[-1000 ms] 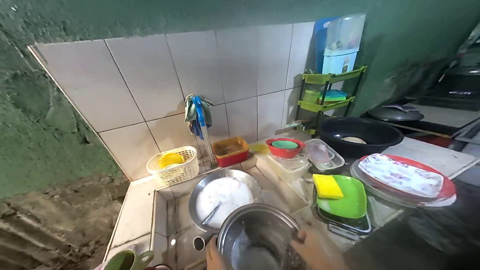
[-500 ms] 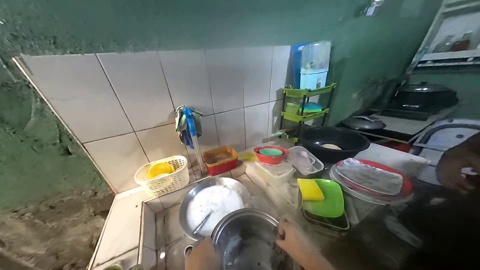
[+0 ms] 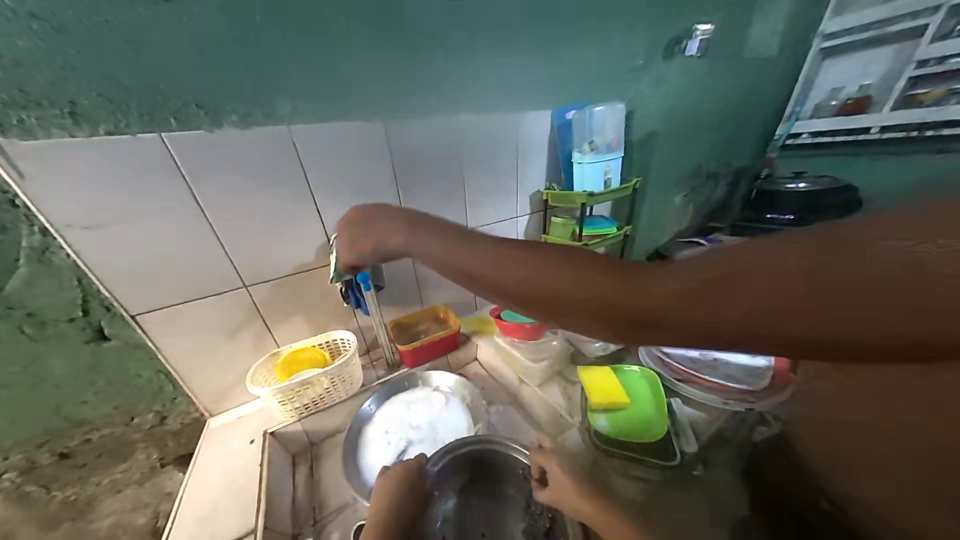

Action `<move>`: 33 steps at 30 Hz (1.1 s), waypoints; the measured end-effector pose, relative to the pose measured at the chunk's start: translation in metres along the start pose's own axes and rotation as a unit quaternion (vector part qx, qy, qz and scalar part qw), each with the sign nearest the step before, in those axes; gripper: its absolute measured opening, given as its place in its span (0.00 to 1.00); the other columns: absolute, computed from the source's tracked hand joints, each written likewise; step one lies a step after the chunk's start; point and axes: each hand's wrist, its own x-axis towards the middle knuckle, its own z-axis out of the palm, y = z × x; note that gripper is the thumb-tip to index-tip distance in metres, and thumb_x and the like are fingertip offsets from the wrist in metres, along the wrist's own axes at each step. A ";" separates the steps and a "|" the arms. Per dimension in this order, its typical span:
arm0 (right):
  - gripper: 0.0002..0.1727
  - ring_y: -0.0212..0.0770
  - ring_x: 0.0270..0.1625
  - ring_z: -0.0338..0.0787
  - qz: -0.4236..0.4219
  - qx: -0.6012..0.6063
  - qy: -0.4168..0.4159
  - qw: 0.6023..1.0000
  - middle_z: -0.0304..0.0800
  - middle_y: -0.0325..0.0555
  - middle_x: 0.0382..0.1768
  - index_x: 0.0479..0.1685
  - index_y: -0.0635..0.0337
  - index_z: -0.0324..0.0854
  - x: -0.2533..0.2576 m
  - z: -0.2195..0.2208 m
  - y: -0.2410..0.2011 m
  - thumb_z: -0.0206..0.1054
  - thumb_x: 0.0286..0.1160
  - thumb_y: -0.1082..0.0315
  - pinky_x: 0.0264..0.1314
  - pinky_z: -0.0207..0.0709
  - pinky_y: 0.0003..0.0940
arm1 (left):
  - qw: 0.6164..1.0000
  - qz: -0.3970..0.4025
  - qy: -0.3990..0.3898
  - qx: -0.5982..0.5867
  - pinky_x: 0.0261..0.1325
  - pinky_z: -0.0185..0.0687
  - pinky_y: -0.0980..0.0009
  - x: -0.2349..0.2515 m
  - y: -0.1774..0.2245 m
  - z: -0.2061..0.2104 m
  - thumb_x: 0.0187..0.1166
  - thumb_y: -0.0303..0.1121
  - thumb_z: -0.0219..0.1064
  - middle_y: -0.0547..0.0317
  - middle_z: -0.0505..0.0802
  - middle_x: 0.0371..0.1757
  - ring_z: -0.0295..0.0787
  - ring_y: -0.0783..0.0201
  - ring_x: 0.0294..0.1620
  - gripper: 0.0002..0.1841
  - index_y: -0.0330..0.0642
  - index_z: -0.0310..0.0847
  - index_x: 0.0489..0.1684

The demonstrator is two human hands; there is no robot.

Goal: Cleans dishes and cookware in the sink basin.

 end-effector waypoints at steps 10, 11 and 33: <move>0.13 0.56 0.72 0.81 -0.015 -0.017 -0.040 0.999 0.74 0.65 0.75 0.52 0.75 0.85 0.013 -0.011 -0.007 0.70 0.71 0.78 0.75 0.74 0.46 | 0.996 0.076 -0.026 0.039 0.79 0.64 0.41 0.029 0.014 -0.014 0.93 0.41 0.50 0.37 0.89 0.64 0.82 0.42 0.72 0.22 0.32 0.82 0.62; 0.15 0.55 0.75 0.78 0.008 -0.024 -0.061 0.998 0.72 0.64 0.78 0.57 0.75 0.83 0.012 -0.016 -0.016 0.69 0.74 0.78 0.78 0.70 0.46 | 0.995 0.082 -0.027 0.039 0.79 0.63 0.41 0.032 0.016 -0.015 0.93 0.41 0.50 0.37 0.89 0.64 0.82 0.41 0.72 0.22 0.32 0.83 0.62; 0.12 0.62 0.78 0.73 -0.123 -0.156 0.004 0.980 0.81 0.58 0.71 0.47 0.64 0.91 0.046 0.004 -0.038 0.71 0.74 0.65 0.81 0.57 0.62 | 0.927 0.093 0.080 -0.354 0.88 0.60 0.49 -0.031 -0.034 0.058 0.89 0.25 0.49 0.28 0.75 0.80 0.71 0.41 0.84 0.27 0.27 0.57 0.87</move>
